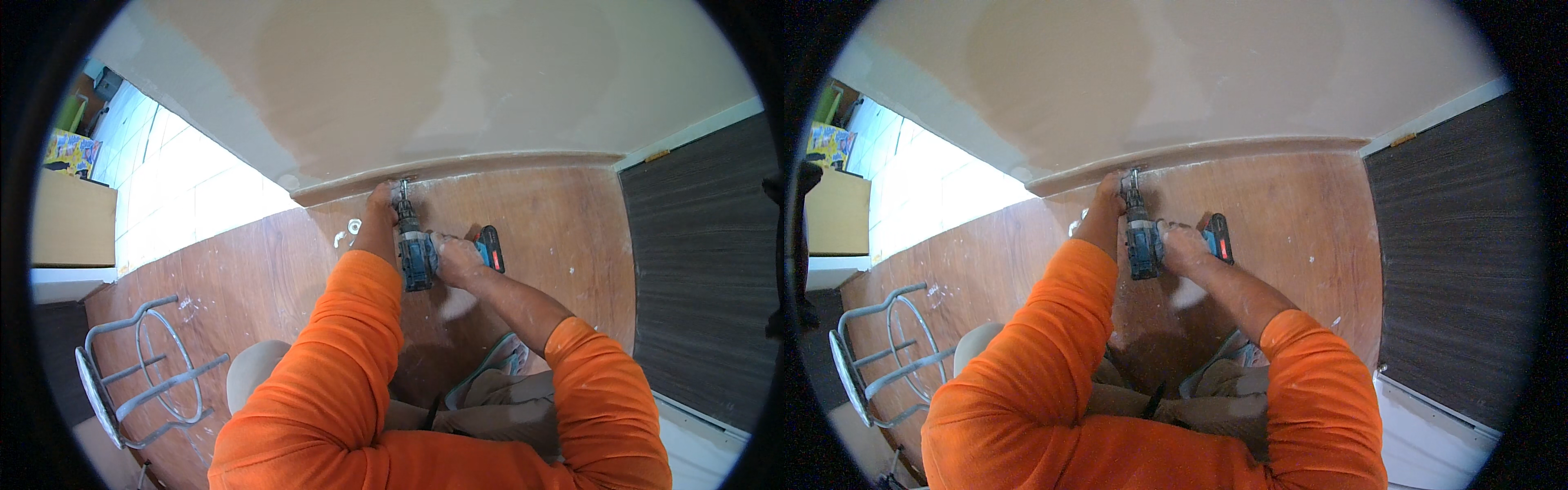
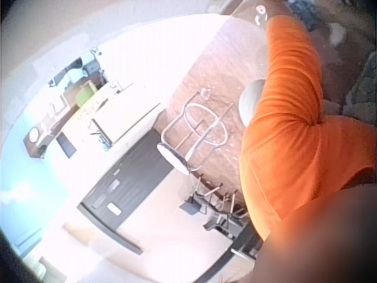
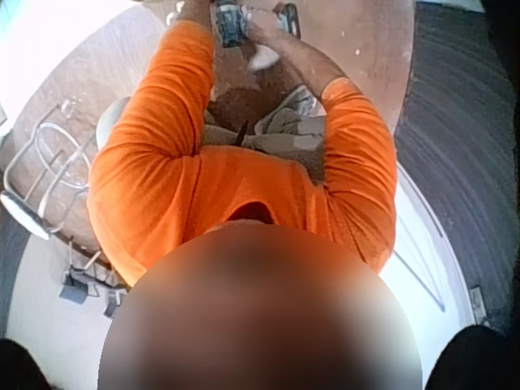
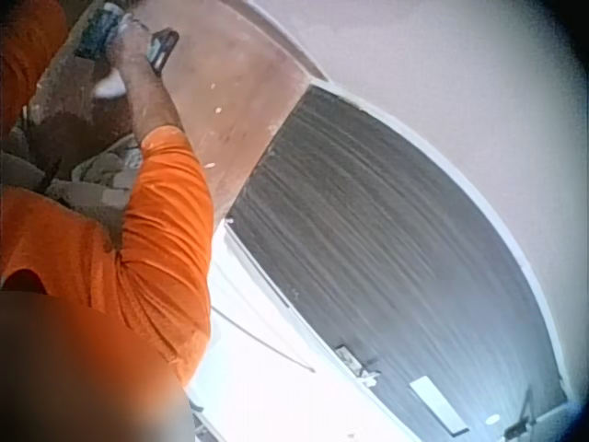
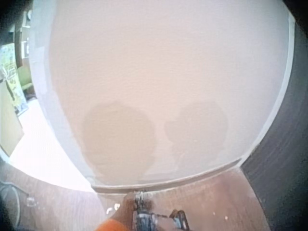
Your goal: The person aligns a dark baseboard against a wall and uses a cordless drill to drive screws into pre-drilled holes, securing the baseboard in place.
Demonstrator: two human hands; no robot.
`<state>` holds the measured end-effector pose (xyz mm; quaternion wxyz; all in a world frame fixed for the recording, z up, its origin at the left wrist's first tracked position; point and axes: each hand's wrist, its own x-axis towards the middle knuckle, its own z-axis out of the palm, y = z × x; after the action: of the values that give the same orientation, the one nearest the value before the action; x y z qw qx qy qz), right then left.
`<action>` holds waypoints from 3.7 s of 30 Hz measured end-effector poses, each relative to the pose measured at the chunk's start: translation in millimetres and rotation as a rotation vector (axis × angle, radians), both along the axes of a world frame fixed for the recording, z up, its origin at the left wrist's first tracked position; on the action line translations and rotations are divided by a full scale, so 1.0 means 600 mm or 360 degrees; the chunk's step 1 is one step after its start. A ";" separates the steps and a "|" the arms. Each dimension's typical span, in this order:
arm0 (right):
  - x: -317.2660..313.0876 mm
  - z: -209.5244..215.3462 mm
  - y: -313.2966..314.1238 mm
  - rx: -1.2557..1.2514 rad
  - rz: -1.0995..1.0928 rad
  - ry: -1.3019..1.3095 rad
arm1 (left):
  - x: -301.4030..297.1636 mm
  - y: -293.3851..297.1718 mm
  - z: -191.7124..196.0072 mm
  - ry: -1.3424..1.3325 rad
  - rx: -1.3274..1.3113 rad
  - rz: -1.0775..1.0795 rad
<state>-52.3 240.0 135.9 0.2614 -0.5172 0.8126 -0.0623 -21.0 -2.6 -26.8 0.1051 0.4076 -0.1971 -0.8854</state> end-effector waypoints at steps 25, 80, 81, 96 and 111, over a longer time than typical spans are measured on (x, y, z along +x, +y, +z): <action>0.001 0.011 -0.002 0.0032 0.0008 -0.0029 | -0.011 0.007 -0.004 -0.0139 0.0112 0.0081; 0.000 0.024 -0.007 0.0048 0.0053 0.0011 | -0.015 0.003 -0.015 -0.0303 0.0096 0.0164; -0.001 0.022 -0.008 0.0056 0.0044 0.0016 | -0.015 0.002 -0.016 -0.0289 0.0098 0.0148; -0.025 0.034 -0.026 0.0103 0.0027 0.0002 | -0.013 -0.002 -0.024 -0.0116 0.0184 0.0087; -0.052 0.020 0.047 0.0172 -0.0024 0.0045 | -0.009 0.023 0.016 -0.0053 -0.0103 0.0279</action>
<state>-83.6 268.1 147.9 0.2770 -0.4971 0.8222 -0.0130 -26.3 11.0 -17.3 0.1920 0.4344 -0.1908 -0.8591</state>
